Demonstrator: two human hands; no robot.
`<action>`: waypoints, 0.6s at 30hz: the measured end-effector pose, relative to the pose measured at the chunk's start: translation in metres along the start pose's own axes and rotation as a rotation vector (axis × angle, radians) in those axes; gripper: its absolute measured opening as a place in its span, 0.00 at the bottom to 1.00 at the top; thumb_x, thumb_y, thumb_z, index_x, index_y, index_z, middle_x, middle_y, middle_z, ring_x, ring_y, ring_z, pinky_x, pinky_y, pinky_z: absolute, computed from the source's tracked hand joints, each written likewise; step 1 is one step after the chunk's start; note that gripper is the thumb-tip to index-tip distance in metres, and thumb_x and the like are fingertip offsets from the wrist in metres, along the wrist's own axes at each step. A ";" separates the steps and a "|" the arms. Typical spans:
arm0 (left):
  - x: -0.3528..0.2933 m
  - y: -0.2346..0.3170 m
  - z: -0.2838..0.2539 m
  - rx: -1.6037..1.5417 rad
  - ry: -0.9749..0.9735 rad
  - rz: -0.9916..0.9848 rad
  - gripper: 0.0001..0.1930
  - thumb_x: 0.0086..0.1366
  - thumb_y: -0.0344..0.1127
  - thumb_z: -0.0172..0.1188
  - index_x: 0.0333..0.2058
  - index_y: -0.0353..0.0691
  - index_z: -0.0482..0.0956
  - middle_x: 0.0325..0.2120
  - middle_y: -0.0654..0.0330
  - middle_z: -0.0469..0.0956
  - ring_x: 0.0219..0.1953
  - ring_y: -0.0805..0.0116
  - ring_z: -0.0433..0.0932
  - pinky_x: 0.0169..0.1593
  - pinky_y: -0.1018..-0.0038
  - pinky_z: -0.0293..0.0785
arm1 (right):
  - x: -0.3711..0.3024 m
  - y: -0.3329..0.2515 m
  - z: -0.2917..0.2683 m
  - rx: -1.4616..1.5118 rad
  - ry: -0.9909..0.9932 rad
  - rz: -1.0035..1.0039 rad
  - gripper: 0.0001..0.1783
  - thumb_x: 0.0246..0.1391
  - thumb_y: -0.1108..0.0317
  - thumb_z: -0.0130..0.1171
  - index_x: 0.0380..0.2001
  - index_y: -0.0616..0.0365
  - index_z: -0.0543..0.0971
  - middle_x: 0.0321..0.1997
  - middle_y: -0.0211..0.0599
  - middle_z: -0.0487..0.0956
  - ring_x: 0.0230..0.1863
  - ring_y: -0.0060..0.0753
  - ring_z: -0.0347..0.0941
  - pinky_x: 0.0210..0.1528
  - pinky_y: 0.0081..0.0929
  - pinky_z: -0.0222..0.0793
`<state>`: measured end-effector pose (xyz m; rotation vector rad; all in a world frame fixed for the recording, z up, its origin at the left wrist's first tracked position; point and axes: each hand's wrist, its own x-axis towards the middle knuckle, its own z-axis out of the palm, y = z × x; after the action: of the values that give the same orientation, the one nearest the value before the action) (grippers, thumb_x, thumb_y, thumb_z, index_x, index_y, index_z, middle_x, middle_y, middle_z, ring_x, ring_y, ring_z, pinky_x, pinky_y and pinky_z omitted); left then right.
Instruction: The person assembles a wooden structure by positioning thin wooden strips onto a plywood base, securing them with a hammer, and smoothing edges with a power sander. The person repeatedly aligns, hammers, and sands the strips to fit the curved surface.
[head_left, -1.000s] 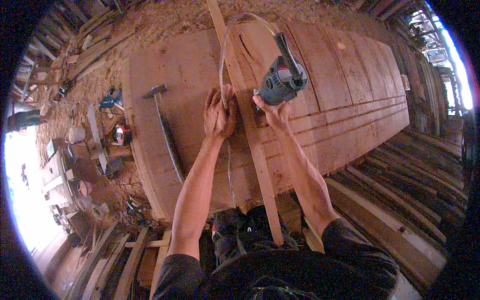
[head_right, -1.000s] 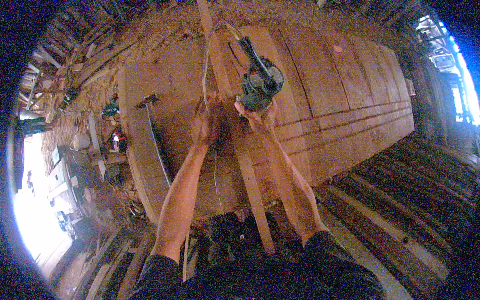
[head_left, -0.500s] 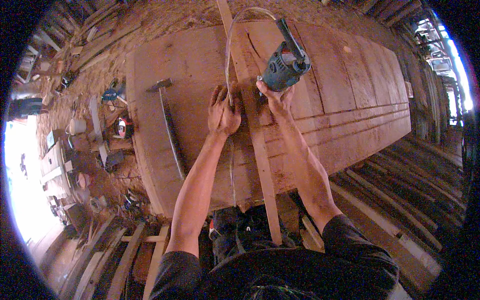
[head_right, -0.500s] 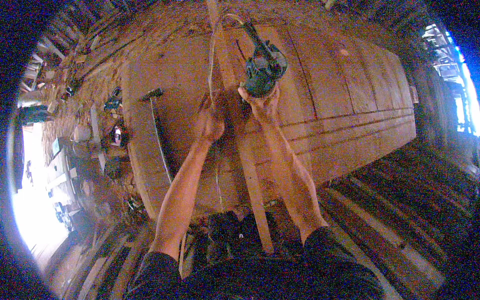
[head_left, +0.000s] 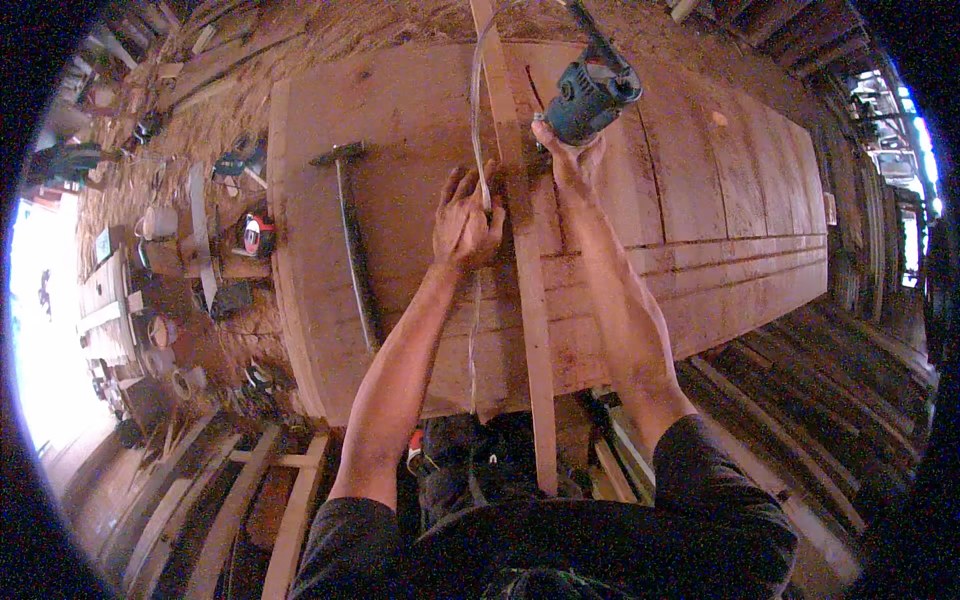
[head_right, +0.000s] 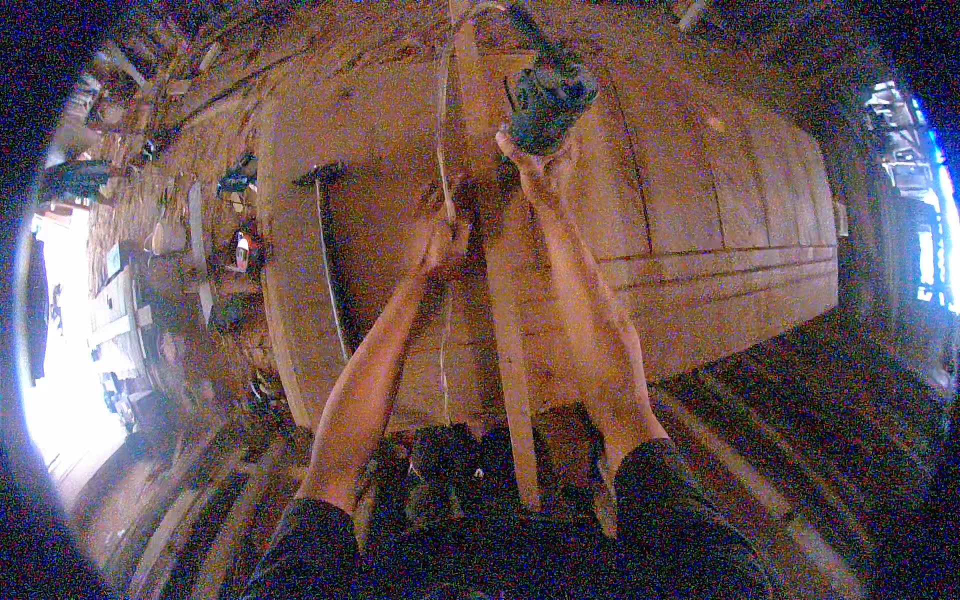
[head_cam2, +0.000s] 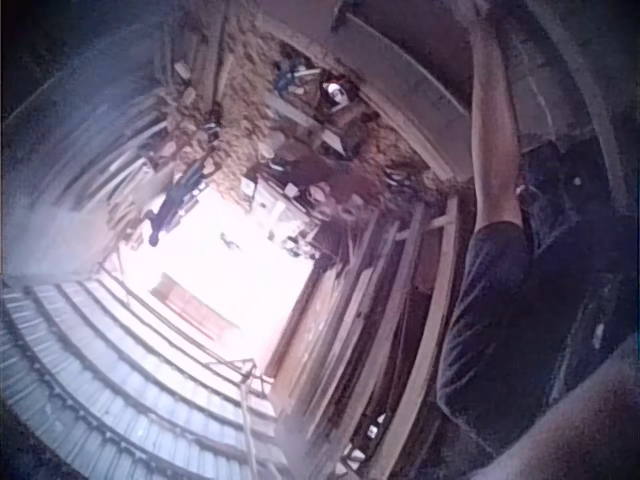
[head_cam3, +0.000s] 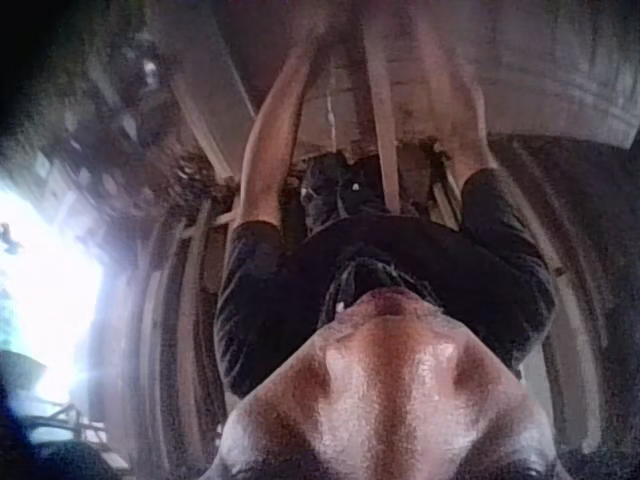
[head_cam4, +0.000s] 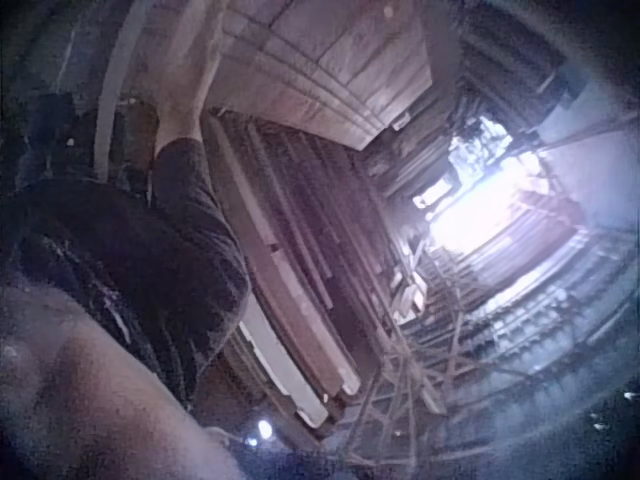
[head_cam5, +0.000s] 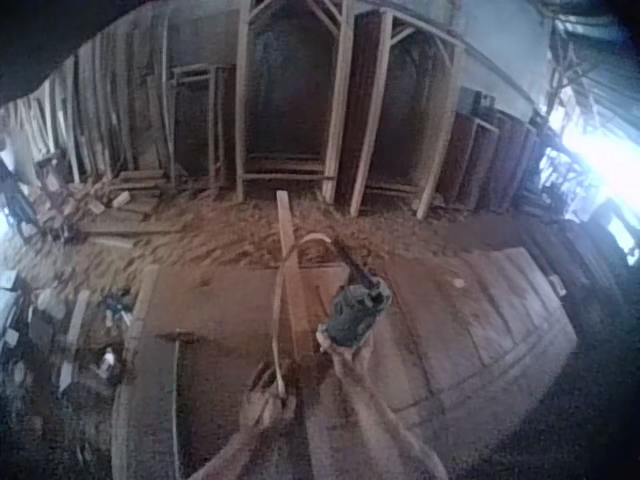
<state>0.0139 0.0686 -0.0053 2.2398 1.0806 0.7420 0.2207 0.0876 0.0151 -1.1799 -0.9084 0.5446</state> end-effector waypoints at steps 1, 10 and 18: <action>0.000 -0.002 0.003 0.043 0.017 0.023 0.32 0.66 0.36 0.55 0.69 0.40 0.65 0.60 0.49 0.77 0.67 0.53 0.69 0.77 0.57 0.51 | 0.002 0.001 -0.001 -0.060 -0.007 0.000 0.23 0.44 0.66 0.78 0.43 0.54 0.79 0.38 0.28 0.81 0.39 0.27 0.80 0.46 0.31 0.79; -0.004 0.008 -0.009 -0.010 0.011 -0.007 0.30 0.68 0.36 0.52 0.68 0.36 0.65 0.60 0.46 0.75 0.67 0.50 0.69 0.77 0.56 0.49 | 0.014 0.003 0.010 -0.112 -0.020 -0.012 0.25 0.45 0.59 0.79 0.43 0.55 0.79 0.42 0.30 0.81 0.43 0.29 0.77 0.49 0.33 0.74; -0.004 0.006 -0.007 0.009 0.011 0.033 0.28 0.71 0.40 0.47 0.67 0.35 0.65 0.60 0.44 0.75 0.68 0.48 0.67 0.77 0.53 0.47 | 0.031 0.027 0.013 -0.059 0.014 -0.057 0.27 0.42 0.60 0.81 0.44 0.54 0.79 0.41 0.28 0.80 0.43 0.27 0.76 0.52 0.32 0.73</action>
<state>0.0105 0.0636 0.0025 2.2684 1.0567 0.7659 0.2294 0.1277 0.0013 -1.2063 -0.9485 0.4658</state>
